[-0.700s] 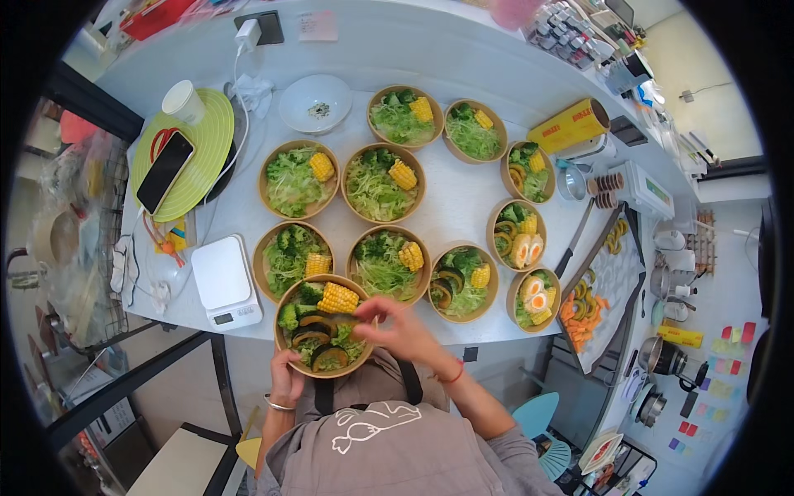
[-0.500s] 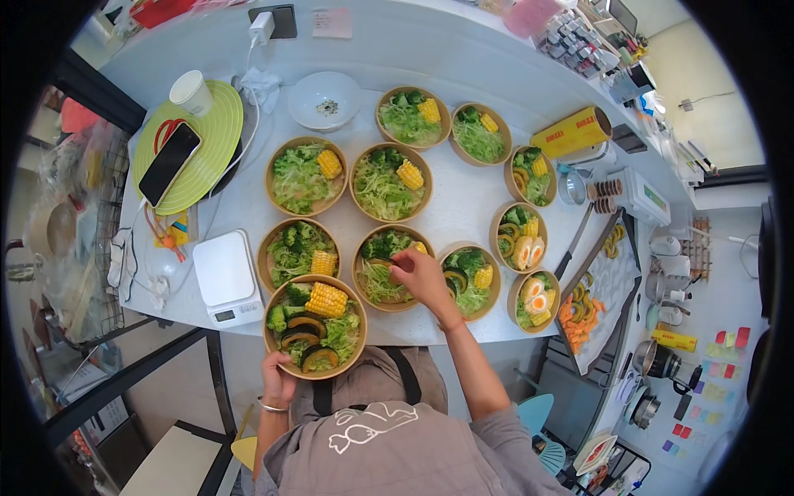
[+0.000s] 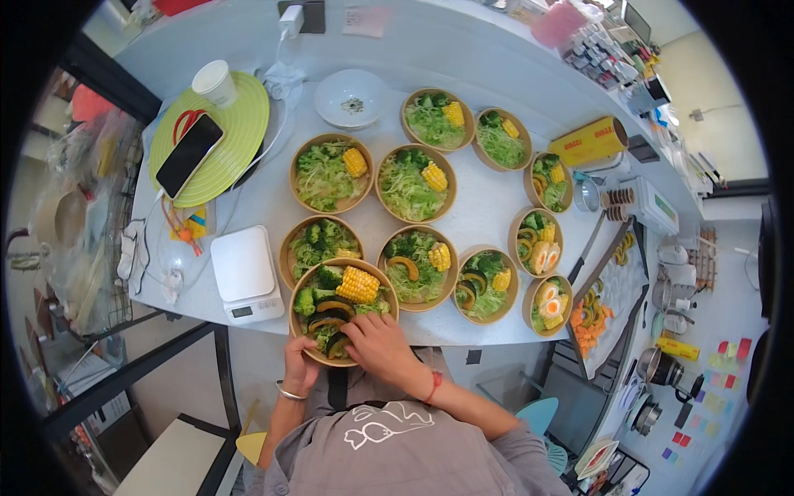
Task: The person assembles multiple salad bowls by adding corn, sliced boiled eggs, and carrot sticks to bowls containing greens and other vegetables. A second person assists by placing additional toppings on the bowls.
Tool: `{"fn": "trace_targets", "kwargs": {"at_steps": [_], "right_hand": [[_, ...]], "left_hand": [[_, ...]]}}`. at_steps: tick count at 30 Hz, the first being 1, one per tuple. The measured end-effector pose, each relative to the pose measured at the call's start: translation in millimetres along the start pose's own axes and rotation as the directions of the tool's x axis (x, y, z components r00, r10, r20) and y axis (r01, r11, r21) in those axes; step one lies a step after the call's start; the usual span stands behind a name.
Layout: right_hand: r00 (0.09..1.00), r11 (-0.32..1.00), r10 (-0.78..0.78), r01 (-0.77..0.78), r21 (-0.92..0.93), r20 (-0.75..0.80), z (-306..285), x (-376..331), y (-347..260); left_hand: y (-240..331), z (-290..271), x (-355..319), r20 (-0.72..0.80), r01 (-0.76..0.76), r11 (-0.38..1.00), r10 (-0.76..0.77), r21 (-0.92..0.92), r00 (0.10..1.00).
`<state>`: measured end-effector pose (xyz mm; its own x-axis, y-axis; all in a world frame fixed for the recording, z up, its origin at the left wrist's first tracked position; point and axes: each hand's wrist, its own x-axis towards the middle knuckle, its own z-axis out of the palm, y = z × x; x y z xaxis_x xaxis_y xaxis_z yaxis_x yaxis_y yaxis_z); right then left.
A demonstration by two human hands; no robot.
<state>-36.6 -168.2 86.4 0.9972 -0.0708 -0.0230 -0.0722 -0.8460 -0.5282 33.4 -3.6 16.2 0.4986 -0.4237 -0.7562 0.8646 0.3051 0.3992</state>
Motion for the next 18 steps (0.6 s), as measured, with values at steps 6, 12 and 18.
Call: {"fn": "trace_targets", "kwargs": {"at_steps": [6, 12, 18], "right_hand": [[0.997, 0.994, 0.038, -0.031, 0.108, -0.062, -8, 3, 6], [0.850, 0.740, 0.516, -0.378, 0.556, -0.108, -39, 8, 62], [0.857, 0.861, 0.507, -0.500, 0.089, -0.095, 33, 1, 125]], "left_hand": [[-2, -7, 13, 0.032, 0.001, 1.000, -0.002, 0.016, 0.999], [-1, -24, 16, -0.031, -0.030, 0.999, 0.030, 0.020, 0.999], [7, -19, 13, -0.026, 0.018, 1.000, -0.018, -0.012, 0.999]]}}
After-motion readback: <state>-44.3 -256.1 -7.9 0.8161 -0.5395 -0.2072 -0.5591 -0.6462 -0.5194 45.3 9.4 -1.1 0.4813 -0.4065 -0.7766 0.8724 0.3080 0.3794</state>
